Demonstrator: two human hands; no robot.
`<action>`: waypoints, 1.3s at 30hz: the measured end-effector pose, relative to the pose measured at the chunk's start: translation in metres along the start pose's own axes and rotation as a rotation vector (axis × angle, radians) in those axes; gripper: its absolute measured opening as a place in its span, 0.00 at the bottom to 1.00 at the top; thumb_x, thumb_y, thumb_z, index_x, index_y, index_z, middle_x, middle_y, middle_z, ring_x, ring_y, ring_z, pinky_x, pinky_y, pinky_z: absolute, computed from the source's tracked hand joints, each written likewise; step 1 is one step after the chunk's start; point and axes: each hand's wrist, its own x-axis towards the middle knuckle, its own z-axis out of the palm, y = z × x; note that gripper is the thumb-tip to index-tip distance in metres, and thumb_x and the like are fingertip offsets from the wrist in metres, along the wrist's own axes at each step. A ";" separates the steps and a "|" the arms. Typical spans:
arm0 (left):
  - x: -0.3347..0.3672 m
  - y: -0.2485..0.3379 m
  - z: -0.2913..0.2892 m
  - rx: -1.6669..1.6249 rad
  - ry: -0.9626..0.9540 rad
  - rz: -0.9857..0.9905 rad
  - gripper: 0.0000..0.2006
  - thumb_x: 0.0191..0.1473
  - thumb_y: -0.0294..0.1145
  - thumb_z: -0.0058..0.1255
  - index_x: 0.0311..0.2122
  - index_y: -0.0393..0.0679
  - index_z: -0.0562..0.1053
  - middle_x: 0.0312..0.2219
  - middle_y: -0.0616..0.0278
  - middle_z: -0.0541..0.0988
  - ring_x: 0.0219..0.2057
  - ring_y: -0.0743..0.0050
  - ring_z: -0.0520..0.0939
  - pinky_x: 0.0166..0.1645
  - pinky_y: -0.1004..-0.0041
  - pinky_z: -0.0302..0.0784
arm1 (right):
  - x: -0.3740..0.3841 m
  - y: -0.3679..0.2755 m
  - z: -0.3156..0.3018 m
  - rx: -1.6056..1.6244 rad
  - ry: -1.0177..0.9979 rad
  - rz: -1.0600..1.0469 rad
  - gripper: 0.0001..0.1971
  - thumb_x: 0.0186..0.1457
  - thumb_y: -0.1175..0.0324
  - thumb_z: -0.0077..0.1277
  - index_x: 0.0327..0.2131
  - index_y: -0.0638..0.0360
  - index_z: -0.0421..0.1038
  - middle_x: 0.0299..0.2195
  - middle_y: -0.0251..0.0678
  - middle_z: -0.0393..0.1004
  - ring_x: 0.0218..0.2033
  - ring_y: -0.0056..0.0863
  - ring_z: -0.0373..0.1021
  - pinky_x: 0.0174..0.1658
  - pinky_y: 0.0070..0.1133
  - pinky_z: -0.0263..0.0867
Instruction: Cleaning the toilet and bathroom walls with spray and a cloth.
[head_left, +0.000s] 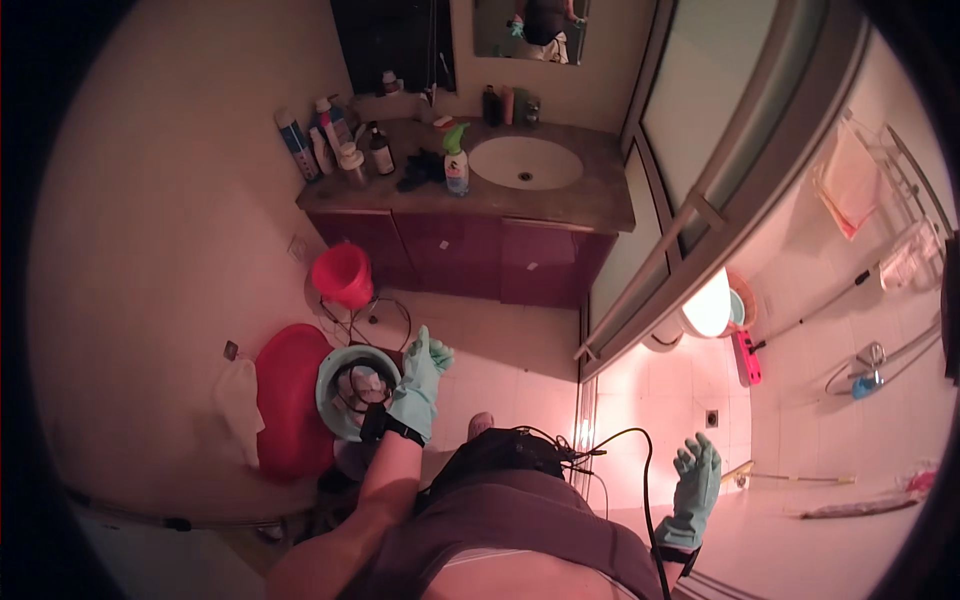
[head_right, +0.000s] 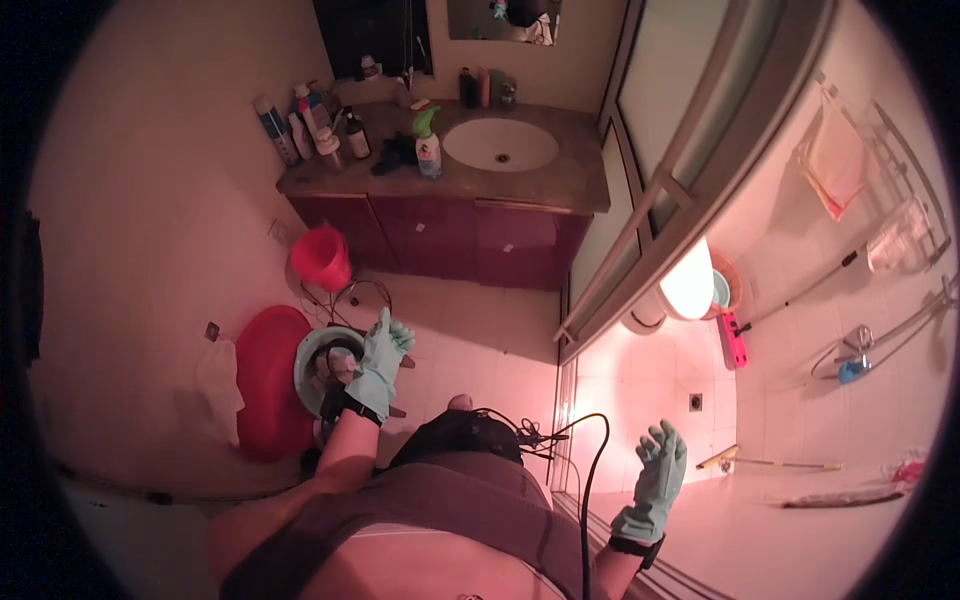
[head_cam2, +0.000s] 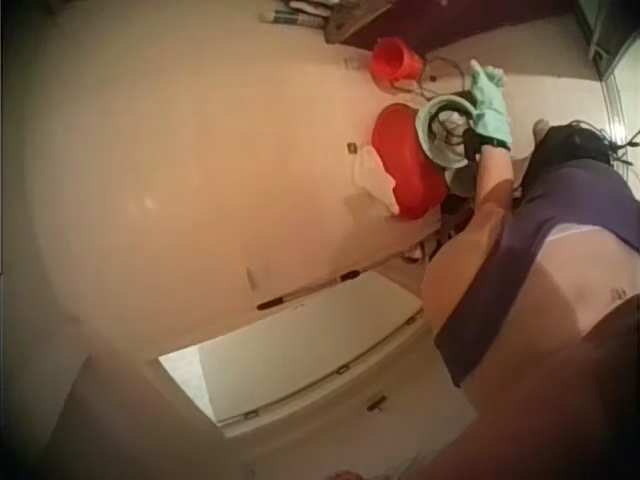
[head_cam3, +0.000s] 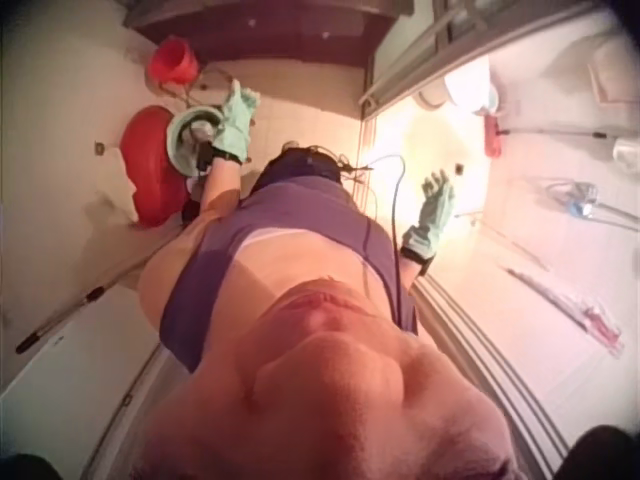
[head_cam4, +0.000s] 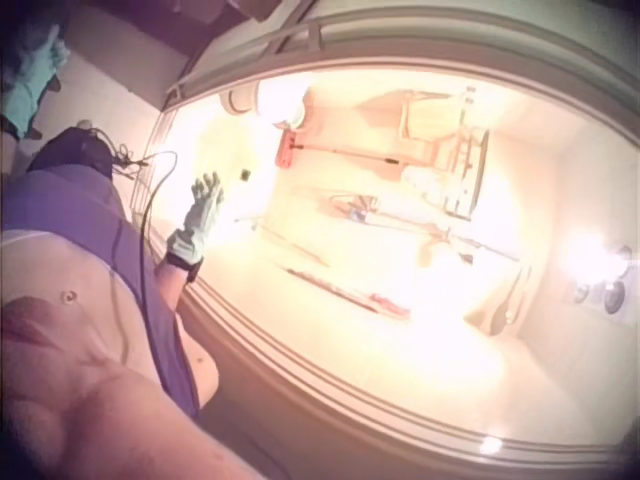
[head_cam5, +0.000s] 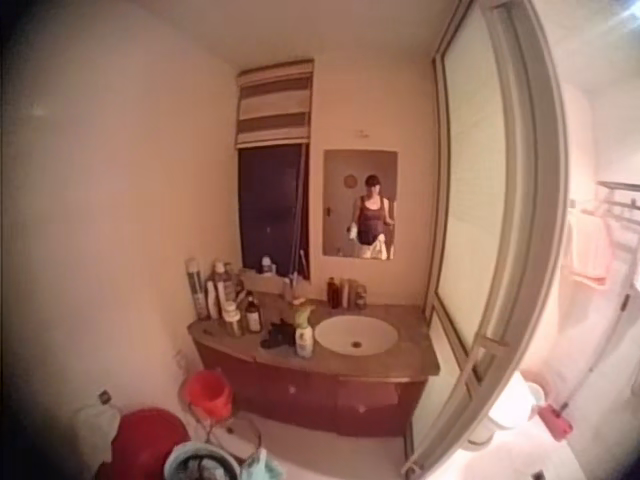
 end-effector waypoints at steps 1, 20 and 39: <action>0.019 0.006 -0.006 -0.004 0.005 -0.001 0.21 0.54 0.56 0.54 0.28 0.46 0.72 0.20 0.64 0.74 0.24 0.69 0.79 0.31 0.69 0.78 | 0.003 0.005 0.009 -0.004 0.025 0.033 0.22 0.63 0.53 0.46 0.53 0.58 0.66 0.42 0.36 0.72 0.37 0.25 0.71 0.41 0.22 0.69; 0.314 0.173 0.090 0.041 -0.017 0.318 0.18 0.55 0.45 0.56 0.47 0.47 0.73 0.32 0.67 0.76 0.29 0.77 0.77 0.35 0.75 0.76 | 0.147 -0.004 0.233 -0.098 -0.113 -0.039 0.22 0.62 0.56 0.48 0.52 0.62 0.64 0.40 0.38 0.72 0.34 0.24 0.72 0.37 0.19 0.70; 0.709 0.242 0.226 0.549 0.076 0.136 0.25 0.50 0.55 0.60 0.37 0.39 0.74 0.27 0.60 0.77 0.22 0.63 0.77 0.27 0.67 0.75 | 0.297 0.016 0.461 -0.278 0.077 0.021 0.23 0.60 0.54 0.50 0.50 0.63 0.66 0.37 0.35 0.71 0.32 0.21 0.71 0.33 0.15 0.68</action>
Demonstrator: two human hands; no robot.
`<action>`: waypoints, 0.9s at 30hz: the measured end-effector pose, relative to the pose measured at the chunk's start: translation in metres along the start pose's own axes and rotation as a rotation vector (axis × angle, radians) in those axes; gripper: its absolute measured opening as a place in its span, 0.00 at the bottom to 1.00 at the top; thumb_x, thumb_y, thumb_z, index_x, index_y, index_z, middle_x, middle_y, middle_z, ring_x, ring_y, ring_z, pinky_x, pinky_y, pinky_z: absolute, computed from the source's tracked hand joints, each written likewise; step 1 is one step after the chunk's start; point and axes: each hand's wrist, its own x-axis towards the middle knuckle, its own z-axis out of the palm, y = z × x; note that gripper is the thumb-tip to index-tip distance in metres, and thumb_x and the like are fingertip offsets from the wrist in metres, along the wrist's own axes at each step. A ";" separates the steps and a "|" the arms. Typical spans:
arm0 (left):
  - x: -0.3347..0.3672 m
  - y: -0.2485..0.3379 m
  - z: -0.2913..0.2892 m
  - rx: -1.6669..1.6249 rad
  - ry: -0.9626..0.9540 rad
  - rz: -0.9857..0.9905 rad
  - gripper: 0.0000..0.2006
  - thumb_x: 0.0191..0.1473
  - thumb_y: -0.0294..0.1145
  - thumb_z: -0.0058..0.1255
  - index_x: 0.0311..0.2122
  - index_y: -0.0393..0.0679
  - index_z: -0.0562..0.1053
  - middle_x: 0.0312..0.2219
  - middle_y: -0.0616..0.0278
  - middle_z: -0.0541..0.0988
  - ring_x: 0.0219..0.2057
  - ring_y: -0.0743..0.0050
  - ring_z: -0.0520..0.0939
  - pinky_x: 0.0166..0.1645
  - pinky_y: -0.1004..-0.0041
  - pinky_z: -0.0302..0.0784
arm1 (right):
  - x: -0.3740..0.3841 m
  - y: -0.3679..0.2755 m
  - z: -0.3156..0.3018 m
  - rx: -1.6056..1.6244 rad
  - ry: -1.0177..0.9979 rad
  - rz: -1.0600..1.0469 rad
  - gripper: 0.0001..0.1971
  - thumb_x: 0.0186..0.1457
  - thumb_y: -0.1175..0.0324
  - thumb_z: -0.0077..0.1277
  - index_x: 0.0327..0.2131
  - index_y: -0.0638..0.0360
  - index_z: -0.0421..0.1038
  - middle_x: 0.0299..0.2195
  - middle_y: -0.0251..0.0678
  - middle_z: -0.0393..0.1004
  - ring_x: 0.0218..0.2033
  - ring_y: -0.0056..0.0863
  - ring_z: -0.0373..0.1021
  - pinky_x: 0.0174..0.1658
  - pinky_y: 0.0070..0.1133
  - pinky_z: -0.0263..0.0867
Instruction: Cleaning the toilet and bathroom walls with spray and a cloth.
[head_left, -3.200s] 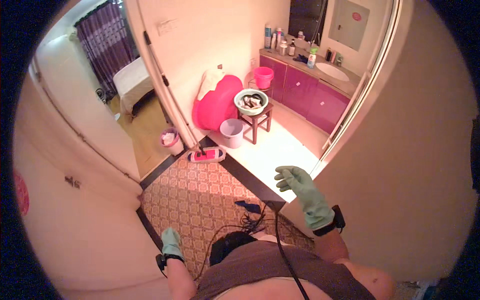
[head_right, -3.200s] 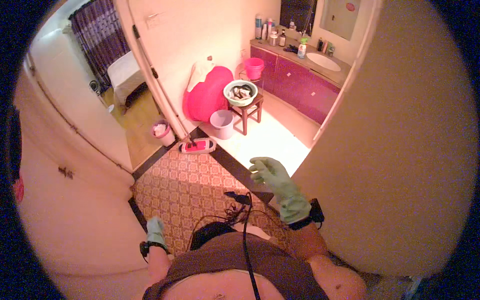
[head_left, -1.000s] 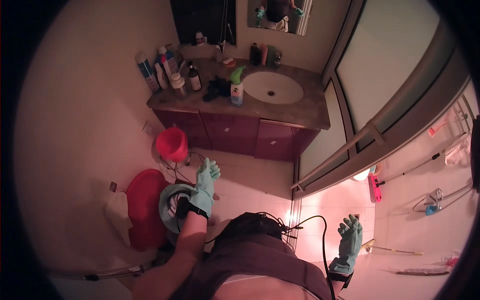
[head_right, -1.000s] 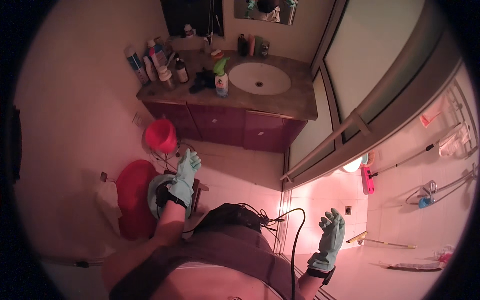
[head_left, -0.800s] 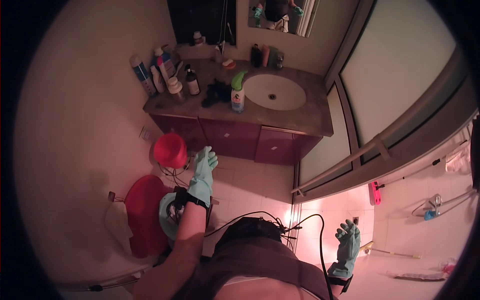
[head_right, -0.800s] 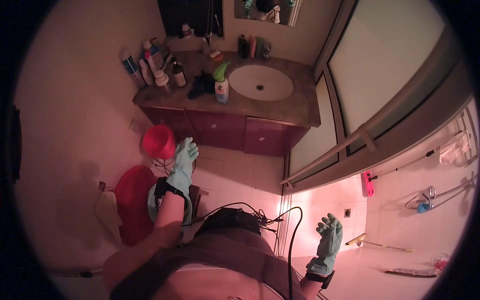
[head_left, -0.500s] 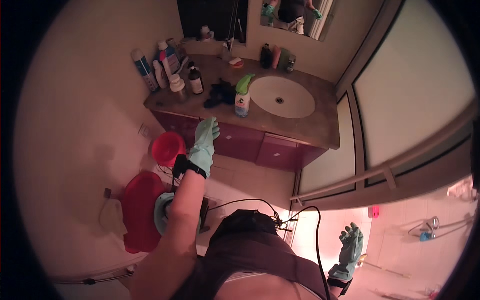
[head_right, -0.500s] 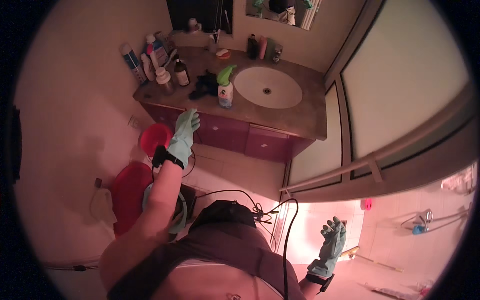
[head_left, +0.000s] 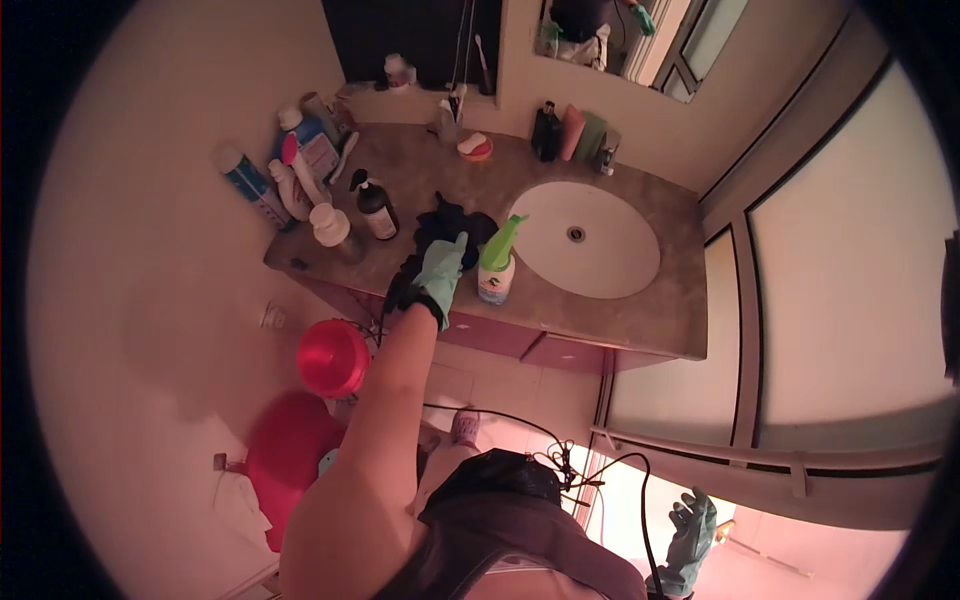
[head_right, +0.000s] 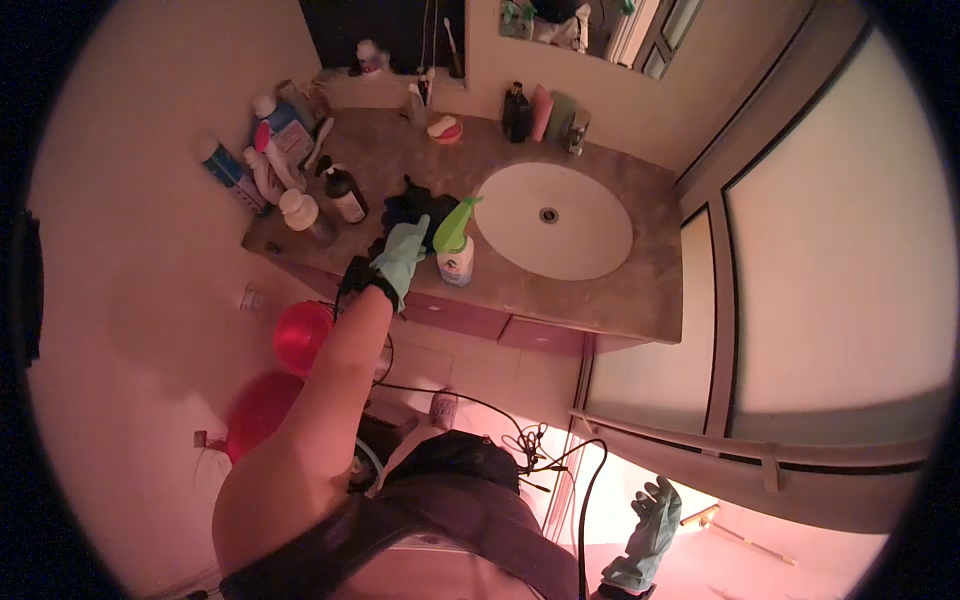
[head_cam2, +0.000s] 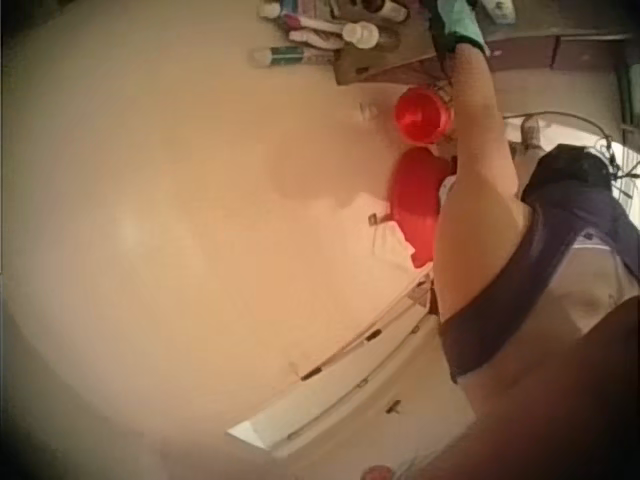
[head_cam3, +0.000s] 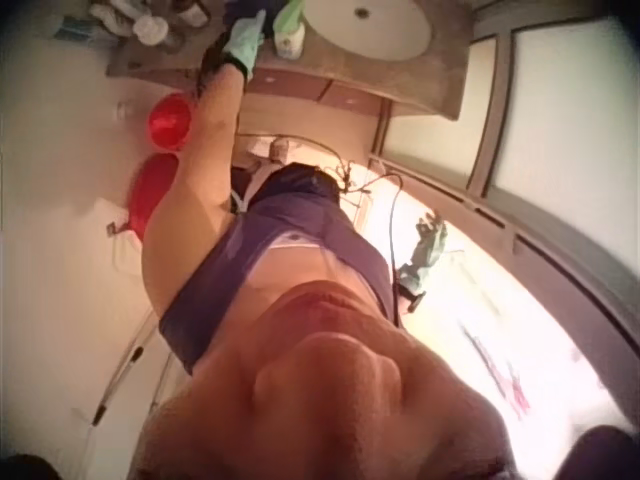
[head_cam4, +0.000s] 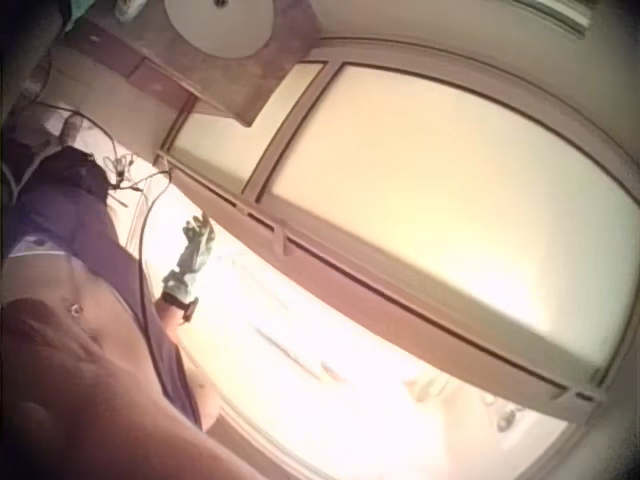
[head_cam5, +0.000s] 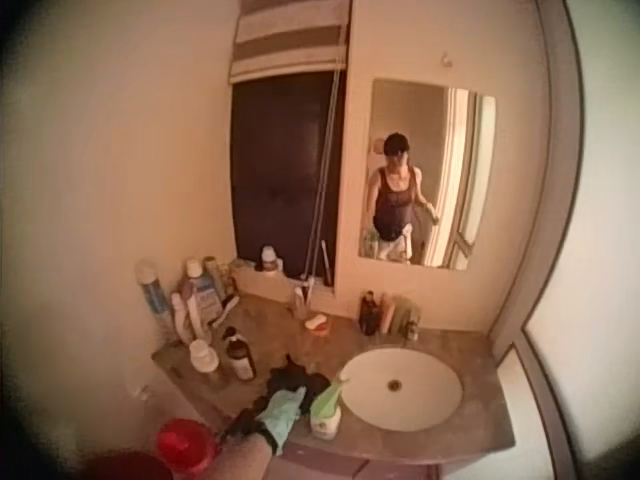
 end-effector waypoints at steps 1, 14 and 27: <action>0.022 0.012 0.006 0.395 -0.049 0.024 0.26 0.49 0.54 0.60 0.39 0.38 0.74 0.30 0.53 0.78 0.25 0.55 0.79 0.30 0.63 0.76 | 0.000 -0.004 0.019 -0.002 -0.036 -0.001 0.23 0.60 0.54 0.50 0.50 0.63 0.66 0.37 0.35 0.71 0.31 0.21 0.71 0.33 0.15 0.68; 0.067 0.049 -0.049 -0.450 -0.110 -0.021 0.10 0.55 0.32 0.55 0.40 0.44 0.69 0.30 0.66 0.74 0.32 0.75 0.76 0.35 0.73 0.77 | 0.023 -0.035 0.166 -0.184 -0.023 0.061 0.21 0.62 0.56 0.49 0.48 0.64 0.68 0.34 0.34 0.72 0.30 0.19 0.70 0.33 0.16 0.68; -0.027 0.076 -0.141 -0.860 -0.222 0.061 0.11 0.57 0.33 0.47 0.44 0.45 0.71 0.34 0.62 0.77 0.32 0.72 0.79 0.35 0.70 0.77 | -0.005 -0.071 0.254 -0.295 -0.314 -0.132 0.19 0.64 0.57 0.45 0.48 0.64 0.69 0.37 0.37 0.73 0.33 0.23 0.70 0.39 0.21 0.68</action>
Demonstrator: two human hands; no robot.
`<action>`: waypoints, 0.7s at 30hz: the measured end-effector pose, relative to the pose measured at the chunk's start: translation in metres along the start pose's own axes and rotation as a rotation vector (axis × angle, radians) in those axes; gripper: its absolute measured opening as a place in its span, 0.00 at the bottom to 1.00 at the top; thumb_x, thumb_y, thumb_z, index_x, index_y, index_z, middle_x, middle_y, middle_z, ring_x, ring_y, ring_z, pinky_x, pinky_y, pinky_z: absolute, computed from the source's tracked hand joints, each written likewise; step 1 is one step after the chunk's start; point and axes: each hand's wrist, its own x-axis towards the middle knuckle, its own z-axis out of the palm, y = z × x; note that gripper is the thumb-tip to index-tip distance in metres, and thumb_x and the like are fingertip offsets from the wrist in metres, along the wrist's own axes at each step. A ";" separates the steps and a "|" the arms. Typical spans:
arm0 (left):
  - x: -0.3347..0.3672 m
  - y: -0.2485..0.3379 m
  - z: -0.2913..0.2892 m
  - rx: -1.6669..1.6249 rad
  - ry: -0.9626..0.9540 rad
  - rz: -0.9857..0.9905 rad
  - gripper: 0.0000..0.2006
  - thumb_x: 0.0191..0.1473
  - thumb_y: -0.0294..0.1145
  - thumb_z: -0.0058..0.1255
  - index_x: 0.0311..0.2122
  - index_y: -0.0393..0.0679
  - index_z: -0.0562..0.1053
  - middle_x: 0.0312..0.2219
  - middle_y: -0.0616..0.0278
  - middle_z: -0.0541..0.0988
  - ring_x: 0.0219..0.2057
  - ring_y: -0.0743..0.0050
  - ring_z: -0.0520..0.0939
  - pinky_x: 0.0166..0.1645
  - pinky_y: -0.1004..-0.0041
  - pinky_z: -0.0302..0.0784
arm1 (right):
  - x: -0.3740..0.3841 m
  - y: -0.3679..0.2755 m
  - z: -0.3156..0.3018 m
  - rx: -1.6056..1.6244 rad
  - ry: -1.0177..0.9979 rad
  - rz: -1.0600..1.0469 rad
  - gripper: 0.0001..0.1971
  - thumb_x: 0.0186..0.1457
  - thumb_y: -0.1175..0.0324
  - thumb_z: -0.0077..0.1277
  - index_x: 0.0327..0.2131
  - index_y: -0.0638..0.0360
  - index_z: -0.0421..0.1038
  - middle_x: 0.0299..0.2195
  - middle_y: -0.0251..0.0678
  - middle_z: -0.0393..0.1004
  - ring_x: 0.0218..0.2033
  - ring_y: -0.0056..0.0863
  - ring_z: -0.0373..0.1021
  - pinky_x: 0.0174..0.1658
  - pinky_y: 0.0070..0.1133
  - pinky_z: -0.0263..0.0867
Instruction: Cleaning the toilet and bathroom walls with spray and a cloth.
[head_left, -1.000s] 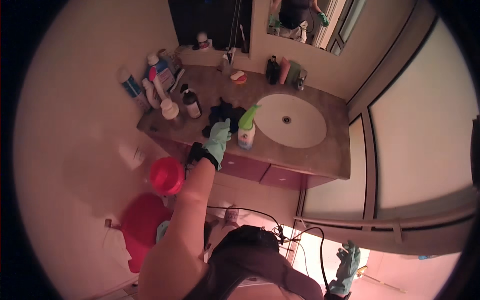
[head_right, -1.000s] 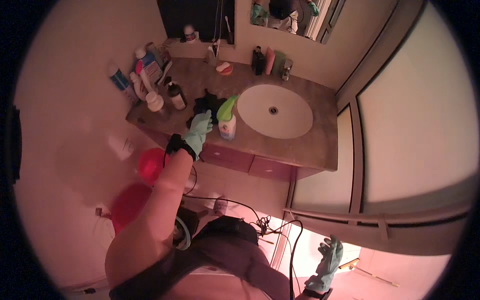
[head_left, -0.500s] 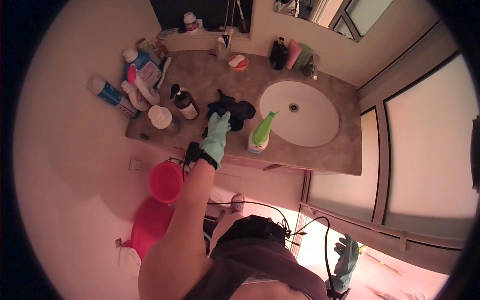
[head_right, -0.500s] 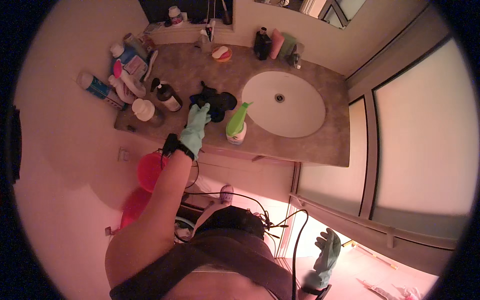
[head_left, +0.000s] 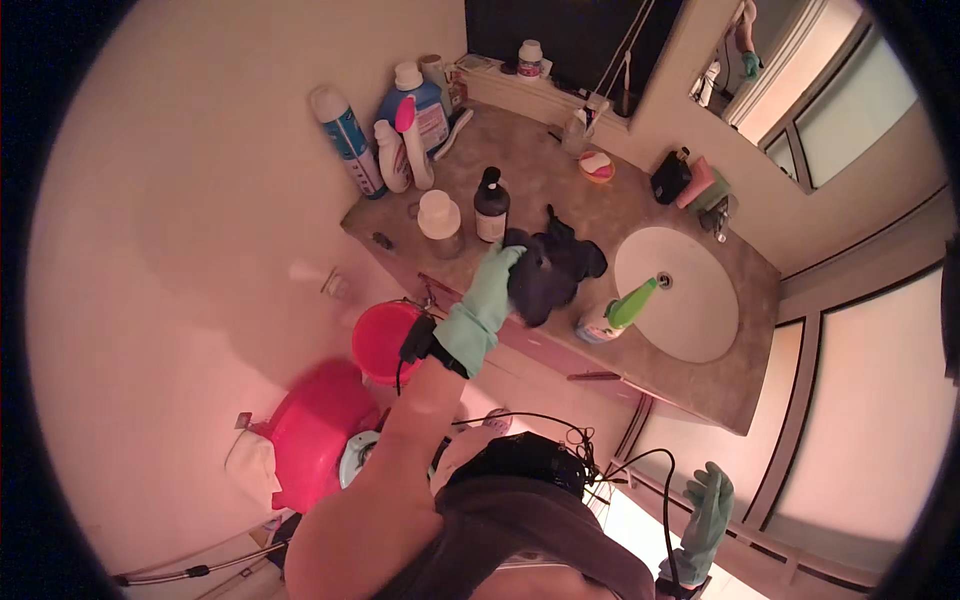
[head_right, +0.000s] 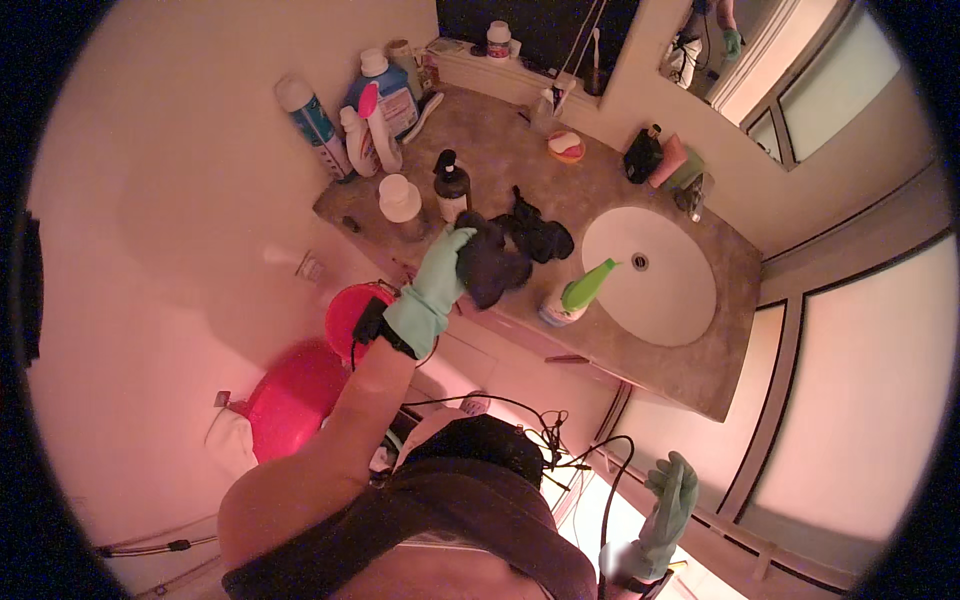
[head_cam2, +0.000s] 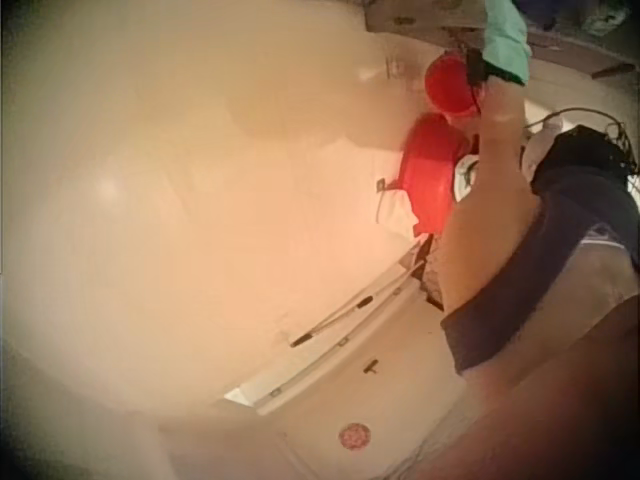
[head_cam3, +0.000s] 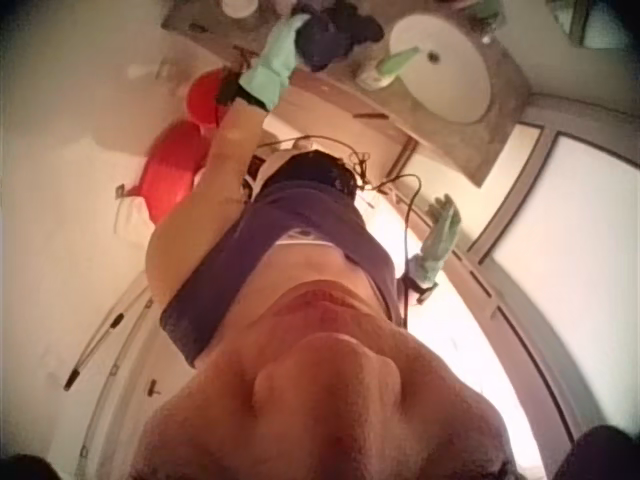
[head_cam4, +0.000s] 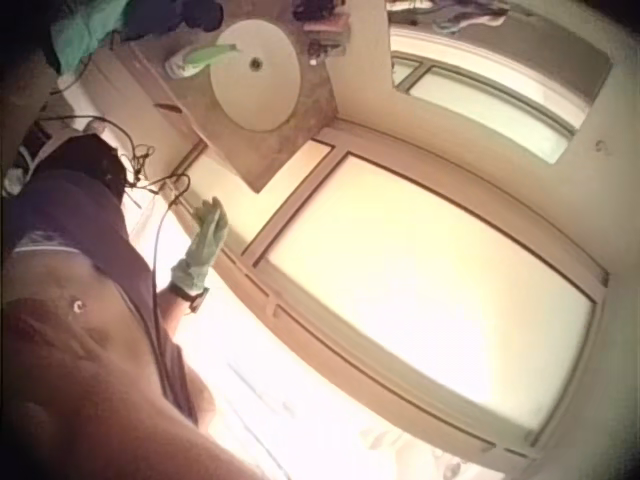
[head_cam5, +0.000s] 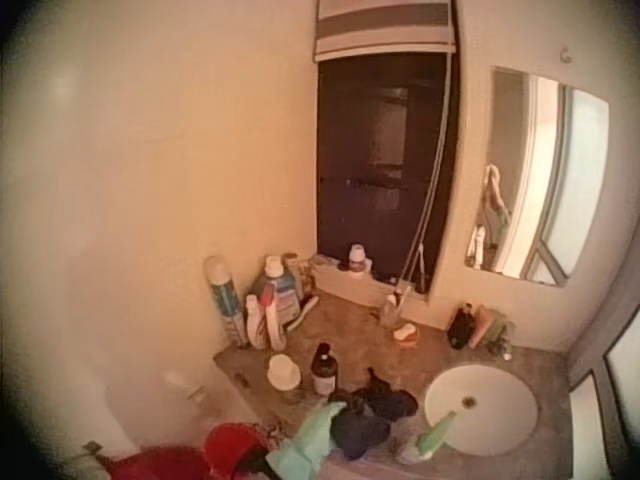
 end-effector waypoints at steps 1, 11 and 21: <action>-0.010 0.002 0.009 -0.005 -0.001 0.003 0.11 0.57 0.33 0.47 0.44 0.45 0.71 0.34 0.62 0.77 0.32 0.72 0.79 0.35 0.70 0.77 | 0.003 -0.004 0.005 -0.003 -0.001 -0.006 0.19 0.64 0.57 0.45 0.48 0.64 0.69 0.37 0.37 0.73 0.33 0.23 0.70 0.39 0.21 0.68; -0.130 -0.013 0.129 1.087 -0.830 0.189 0.21 0.59 0.43 0.49 0.54 0.42 0.69 0.39 0.54 0.78 0.40 0.60 0.80 0.47 0.66 0.73 | 0.032 -0.041 0.088 0.153 -0.418 -0.097 0.19 0.64 0.63 0.44 0.53 0.65 0.64 0.42 0.40 0.73 0.39 0.27 0.71 0.43 0.24 0.69; -0.225 -0.108 0.215 1.037 -1.391 0.291 0.22 0.59 0.45 0.48 0.53 0.42 0.70 0.38 0.51 0.79 0.39 0.55 0.80 0.44 0.63 0.75 | 0.036 -0.007 0.005 0.648 -0.573 -0.175 0.23 0.63 0.69 0.40 0.61 0.60 0.55 0.55 0.39 0.67 0.55 0.32 0.66 0.58 0.27 0.62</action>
